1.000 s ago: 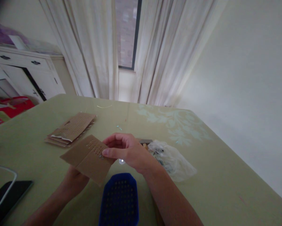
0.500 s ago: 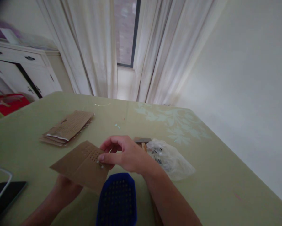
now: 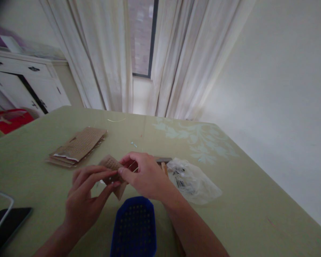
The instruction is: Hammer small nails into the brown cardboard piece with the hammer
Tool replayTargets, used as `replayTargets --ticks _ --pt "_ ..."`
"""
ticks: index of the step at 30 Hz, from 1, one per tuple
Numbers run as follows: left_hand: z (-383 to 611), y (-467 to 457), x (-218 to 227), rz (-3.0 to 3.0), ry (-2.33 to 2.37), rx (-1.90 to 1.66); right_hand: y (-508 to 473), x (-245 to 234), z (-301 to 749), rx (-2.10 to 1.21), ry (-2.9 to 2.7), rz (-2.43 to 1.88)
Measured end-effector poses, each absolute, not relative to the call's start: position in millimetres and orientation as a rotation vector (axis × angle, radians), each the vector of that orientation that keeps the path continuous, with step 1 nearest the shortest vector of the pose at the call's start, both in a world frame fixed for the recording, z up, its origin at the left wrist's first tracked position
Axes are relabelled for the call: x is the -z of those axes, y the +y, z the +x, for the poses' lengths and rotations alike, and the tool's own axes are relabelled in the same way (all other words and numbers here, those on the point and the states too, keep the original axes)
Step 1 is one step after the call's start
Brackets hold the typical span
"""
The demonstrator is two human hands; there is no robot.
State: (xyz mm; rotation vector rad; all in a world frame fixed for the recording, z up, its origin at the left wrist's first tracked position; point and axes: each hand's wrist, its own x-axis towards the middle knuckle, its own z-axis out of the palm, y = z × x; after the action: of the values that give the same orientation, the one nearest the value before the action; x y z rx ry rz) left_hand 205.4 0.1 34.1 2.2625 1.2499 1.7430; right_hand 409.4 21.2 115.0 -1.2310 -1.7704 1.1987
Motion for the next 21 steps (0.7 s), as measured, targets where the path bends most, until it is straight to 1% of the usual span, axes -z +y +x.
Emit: replayTargets --ticks 5,9,13,17,19,21 --pt "207 -3 -29 2.273 1.120 -1.828 12 -122 404 -1.142 -1.898 -1.255" --pt "203 -9 -30 2.365 1.041 -1.897 2 -130 404 -0.914 -2.040 -1.305" --pt "202 -22 -38 2.387 1.031 -1.994 -4 -133 402 -0.754 -2.110 -1.331" --pt "201 -34 -46 2.530 0.961 -1.895 8 -124 407 -0.610 -2.080 -1.429" --pt "199 -29 -47 2.441 0.944 -1.878 15 -122 413 -0.632 -2.031 -1.427" --pt "194 -14 -45 2.200 1.106 -1.857 19 -125 421 -0.658 -1.969 -1.398"
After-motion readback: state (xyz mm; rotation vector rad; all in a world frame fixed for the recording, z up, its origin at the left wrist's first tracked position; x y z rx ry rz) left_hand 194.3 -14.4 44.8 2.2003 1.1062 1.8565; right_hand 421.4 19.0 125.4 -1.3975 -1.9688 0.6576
